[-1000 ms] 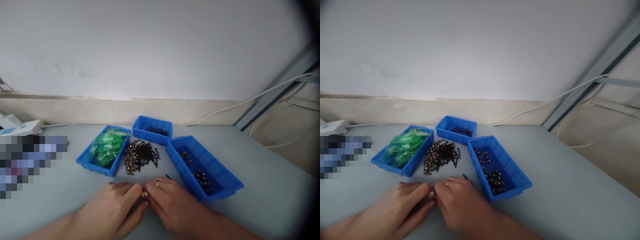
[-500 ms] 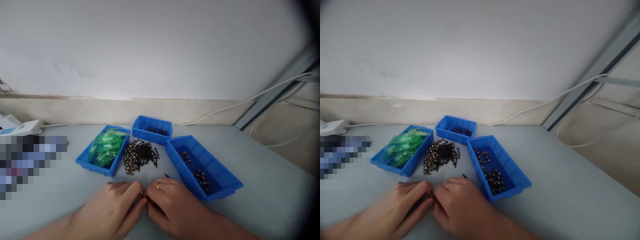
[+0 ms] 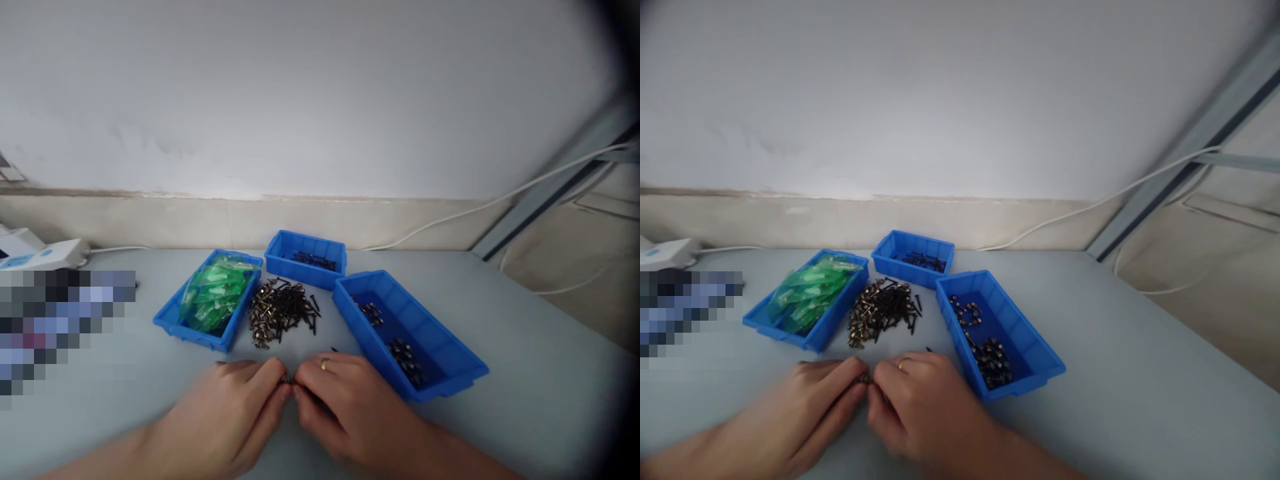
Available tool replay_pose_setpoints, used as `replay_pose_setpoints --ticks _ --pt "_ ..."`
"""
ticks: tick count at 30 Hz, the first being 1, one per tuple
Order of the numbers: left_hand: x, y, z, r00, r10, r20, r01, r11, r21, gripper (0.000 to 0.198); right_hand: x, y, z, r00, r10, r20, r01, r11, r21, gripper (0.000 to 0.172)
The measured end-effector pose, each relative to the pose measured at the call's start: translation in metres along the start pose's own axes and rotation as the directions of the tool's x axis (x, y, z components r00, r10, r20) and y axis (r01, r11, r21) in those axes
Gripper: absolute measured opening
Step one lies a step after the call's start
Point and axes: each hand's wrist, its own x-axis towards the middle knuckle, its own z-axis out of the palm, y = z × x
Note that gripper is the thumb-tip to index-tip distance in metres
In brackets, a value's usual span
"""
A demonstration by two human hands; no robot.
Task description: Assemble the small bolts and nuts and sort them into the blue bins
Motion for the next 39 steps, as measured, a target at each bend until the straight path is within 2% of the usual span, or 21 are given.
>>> replay_pose_setpoints --ticks 6,10,13,25,35,39 --pt "0.0019 -0.0004 -0.0015 1.000 -0.010 0.000 0.010 1.000 -0.007 0.027 0.0008 -0.0005 -0.0003 1.000 0.005 0.006 -0.006 0.999 0.033 0.018" --pt "0.0025 -0.0004 -0.0024 1.000 -0.001 -0.004 0.001 0.999 -0.035 0.029 -0.0008 -0.0019 -0.0022 0.999 0.048 -0.022 -0.045 0.991 0.127 0.008" --pt "0.0013 -0.0002 -0.0016 1.000 -0.008 0.001 0.008 0.999 -0.046 0.030 -0.0014 -0.0030 -0.0035 0.997 0.033 -0.065 -0.023 0.988 0.150 0.012" --pt "0.0002 -0.0009 -0.0016 1.000 -0.009 0.014 0.009 1.000 0.000 0.030 -0.0001 -0.0062 -0.0087 0.996 -0.042 0.084 0.028 0.987 0.160 0.003" --pt "-0.0011 -0.0026 0.0021 1.000 -0.015 -0.014 0.015 0.999 -0.030 0.027 0.0012 -0.0051 -0.0052 0.993 -0.096 0.071 0.088 0.991 0.101 0.007" --pt "-0.0004 -0.0020 0.0012 0.999 -0.054 -0.005 0.054 0.997 -0.055 0.024 0.0017 -0.0046 -0.0033 0.996 -0.051 0.072 0.041 0.990 0.136 0.008"
